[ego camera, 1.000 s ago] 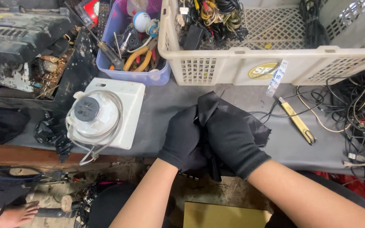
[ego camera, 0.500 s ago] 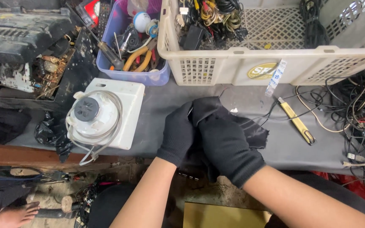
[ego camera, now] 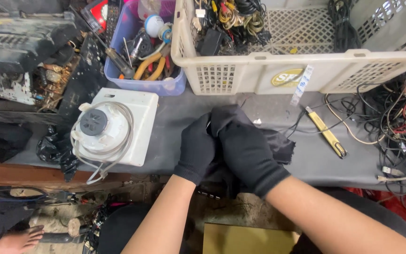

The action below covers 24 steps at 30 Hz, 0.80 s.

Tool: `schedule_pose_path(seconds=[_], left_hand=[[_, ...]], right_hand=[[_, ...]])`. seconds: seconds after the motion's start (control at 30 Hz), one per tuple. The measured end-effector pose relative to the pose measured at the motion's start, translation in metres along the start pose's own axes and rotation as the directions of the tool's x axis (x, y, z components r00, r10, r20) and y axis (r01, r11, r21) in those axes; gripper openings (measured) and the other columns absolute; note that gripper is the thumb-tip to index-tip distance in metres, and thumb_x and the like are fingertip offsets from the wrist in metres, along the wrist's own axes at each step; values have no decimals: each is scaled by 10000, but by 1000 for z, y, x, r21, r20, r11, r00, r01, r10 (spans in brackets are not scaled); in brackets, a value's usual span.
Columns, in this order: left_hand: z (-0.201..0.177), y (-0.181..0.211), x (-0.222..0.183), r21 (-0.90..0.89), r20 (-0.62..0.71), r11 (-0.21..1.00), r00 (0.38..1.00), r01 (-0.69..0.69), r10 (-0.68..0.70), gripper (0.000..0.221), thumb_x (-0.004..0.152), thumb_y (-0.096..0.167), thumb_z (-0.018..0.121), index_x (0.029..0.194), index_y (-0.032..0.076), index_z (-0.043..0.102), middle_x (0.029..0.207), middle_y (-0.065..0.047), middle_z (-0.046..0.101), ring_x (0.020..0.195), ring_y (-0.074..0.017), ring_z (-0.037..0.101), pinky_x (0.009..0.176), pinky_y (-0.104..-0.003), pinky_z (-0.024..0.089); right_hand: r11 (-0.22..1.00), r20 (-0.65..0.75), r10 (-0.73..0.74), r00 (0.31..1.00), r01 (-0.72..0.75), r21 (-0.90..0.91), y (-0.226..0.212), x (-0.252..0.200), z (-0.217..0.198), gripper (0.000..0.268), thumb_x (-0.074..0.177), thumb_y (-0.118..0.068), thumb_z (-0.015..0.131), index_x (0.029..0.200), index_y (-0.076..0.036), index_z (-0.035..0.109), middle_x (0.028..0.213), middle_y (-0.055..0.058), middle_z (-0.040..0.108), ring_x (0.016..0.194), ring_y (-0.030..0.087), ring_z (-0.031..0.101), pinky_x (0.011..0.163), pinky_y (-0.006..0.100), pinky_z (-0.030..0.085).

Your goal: Cleaning a red wire and its connector within a bundle of wires using a cloth at a repair bench.

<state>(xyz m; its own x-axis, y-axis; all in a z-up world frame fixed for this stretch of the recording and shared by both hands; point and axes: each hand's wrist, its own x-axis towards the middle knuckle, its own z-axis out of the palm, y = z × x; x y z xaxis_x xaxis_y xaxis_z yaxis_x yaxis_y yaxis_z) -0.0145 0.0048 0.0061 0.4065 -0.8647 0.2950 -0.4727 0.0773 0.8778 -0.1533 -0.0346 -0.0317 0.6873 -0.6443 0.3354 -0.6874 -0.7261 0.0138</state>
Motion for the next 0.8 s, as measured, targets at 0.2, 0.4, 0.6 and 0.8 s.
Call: schedule_pose_path(seconds=[0.2,0.4,0.6,0.8], left_hand=[[0,9,0,99,141,993,987,66,-79,230,1002,140,624,1026,-60,734,812,-248,672,860,-236,650,902,-347,515],[8,-27,-1,149,121,989,993,-14,-5,210,990,150,637,1186,174,709,810,-78,644,887,-180,676,806,-242,515],[2,-19,4,133,59,983,991,-126,119,124,991,220,682,928,121,722,692,-124,596,751,-157,642,720,-217,483],[12,-37,-5,105,79,983,986,-154,146,119,973,226,705,988,110,725,693,-129,567,769,-239,661,760,-227,486]], right_hand=[[1000,-19,-24,1000,24,-12,1,-12,17,261,954,-170,527,1148,-71,672,905,97,720,879,359,690,799,435,540],[1000,23,19,1000,-20,20,1,1,-6,261,956,-216,510,1142,-116,663,893,56,710,849,330,690,696,434,548],[998,89,53,995,-57,41,-6,7,-12,183,923,-169,531,1038,-81,643,823,91,705,794,335,698,600,460,548],[999,49,52,997,-52,-5,-7,6,-21,224,960,-191,547,1070,-63,694,847,108,722,773,395,680,597,404,571]])
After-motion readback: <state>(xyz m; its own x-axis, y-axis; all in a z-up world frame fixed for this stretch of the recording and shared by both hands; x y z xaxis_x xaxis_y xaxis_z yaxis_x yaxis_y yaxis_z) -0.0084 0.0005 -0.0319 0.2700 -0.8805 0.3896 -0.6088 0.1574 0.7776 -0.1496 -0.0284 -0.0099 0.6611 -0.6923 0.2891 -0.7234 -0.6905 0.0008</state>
